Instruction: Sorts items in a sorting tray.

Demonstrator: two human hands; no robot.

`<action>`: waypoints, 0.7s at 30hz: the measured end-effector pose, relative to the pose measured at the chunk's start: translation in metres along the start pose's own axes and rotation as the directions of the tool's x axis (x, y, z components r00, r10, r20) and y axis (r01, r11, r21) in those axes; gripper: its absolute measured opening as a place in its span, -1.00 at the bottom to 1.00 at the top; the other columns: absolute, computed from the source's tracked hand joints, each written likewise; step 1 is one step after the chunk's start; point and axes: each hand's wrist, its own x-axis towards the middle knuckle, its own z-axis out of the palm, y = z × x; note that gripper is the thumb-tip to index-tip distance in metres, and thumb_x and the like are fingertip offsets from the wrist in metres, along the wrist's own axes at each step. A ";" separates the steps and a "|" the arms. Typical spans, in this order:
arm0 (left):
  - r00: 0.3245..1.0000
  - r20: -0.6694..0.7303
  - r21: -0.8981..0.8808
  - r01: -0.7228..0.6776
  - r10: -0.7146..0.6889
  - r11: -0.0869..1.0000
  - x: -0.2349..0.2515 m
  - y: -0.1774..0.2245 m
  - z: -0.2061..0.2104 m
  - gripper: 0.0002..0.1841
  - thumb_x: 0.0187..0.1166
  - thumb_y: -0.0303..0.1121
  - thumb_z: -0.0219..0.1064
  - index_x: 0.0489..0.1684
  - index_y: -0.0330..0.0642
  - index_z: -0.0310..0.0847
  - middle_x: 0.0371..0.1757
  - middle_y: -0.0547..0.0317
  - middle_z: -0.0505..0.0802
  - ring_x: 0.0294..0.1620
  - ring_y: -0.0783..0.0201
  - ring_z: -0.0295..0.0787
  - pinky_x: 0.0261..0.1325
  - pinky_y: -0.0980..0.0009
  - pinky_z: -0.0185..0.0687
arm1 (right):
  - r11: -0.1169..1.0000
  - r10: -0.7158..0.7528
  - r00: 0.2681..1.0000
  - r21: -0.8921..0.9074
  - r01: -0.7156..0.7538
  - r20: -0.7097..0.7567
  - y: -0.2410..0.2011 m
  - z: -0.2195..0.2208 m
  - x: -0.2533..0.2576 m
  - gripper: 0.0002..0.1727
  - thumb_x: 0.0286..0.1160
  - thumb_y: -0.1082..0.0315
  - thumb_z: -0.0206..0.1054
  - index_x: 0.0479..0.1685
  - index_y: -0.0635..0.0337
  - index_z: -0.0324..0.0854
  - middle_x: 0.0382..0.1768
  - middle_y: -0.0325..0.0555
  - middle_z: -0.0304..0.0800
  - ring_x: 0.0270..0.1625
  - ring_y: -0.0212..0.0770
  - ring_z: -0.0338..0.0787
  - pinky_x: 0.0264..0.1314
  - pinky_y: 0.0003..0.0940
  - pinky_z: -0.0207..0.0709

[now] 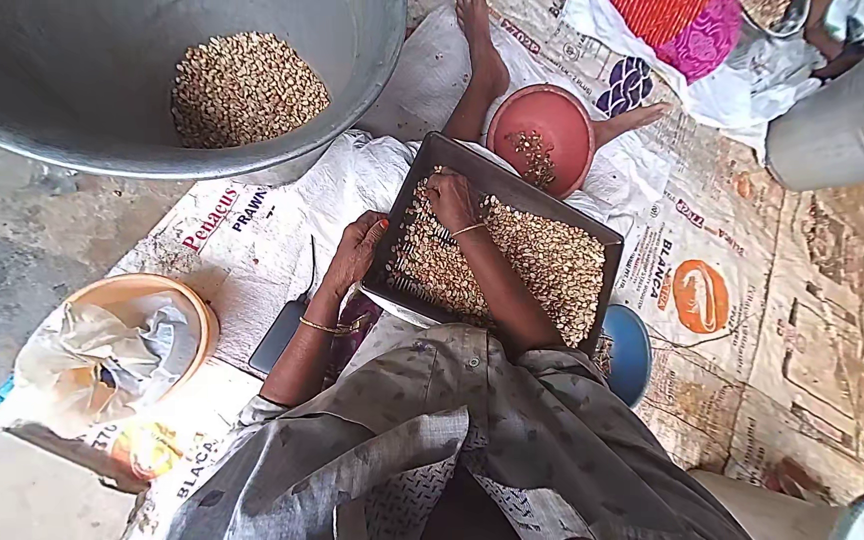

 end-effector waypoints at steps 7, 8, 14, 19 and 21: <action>1.000 -0.002 -0.016 0.008 -0.008 1.000 0.000 0.000 0.000 -0.63 0.88 -0.32 -0.07 0.18 -0.36 0.64 -0.08 0.14 0.84 -0.12 0.54 0.76 0.12 0.48 0.71 | 0.997 -0.036 0.999 -0.071 0.035 -0.003 0.000 0.005 -0.003 -0.70 0.63 0.29 0.20 0.05 0.34 0.71 0.25 0.23 0.78 0.27 0.21 0.80 0.25 0.20 0.58; 1.000 -0.002 -0.018 0.000 0.000 1.000 0.000 -0.001 0.000 -0.63 0.88 -0.32 -0.07 0.17 -0.36 0.65 -0.08 0.15 0.84 -0.12 0.54 0.77 0.12 0.48 0.71 | 0.999 -0.043 0.998 0.002 0.043 -0.039 0.006 0.004 -0.002 -0.73 0.57 0.29 0.25 -0.09 0.34 0.71 0.06 0.21 0.81 0.16 0.18 0.82 0.20 0.17 0.58; 1.000 0.002 -0.033 -0.019 0.019 0.999 0.002 -0.004 0.000 -0.64 0.88 -0.31 -0.05 0.14 -0.34 0.66 -0.10 0.18 0.83 -0.13 0.56 0.75 0.10 0.51 0.70 | 0.279 0.497 0.800 0.935 0.221 -0.337 0.034 -0.040 0.008 -0.80 0.83 0.30 0.16 -0.02 0.29 0.51 -0.41 -0.11 0.74 -0.64 -0.30 0.70 -0.58 -0.42 0.70; 1.000 0.003 -0.026 -0.019 0.019 0.999 0.002 -0.005 -0.001 -0.64 0.88 -0.32 -0.05 0.14 -0.34 0.66 -0.08 0.17 0.83 -0.12 0.55 0.76 0.11 0.50 0.70 | 0.783 0.144 0.938 0.615 0.087 -0.317 0.036 -0.016 0.014 -0.74 0.76 0.41 0.14 0.05 0.40 0.70 -0.27 -0.01 0.86 -0.36 -0.25 0.85 -0.22 -0.34 0.77; 1.000 0.007 -0.017 -0.019 0.019 1.000 0.001 -0.005 -0.001 -0.64 0.88 -0.33 -0.06 0.16 -0.36 0.65 -0.04 0.15 0.83 -0.09 0.54 0.76 0.15 0.49 0.69 | 0.967 -0.036 0.969 0.236 0.095 -0.246 0.026 -0.002 0.016 -0.68 0.69 0.43 0.16 0.19 0.29 0.79 0.11 0.13 0.88 0.14 0.03 0.88 0.31 -0.03 0.65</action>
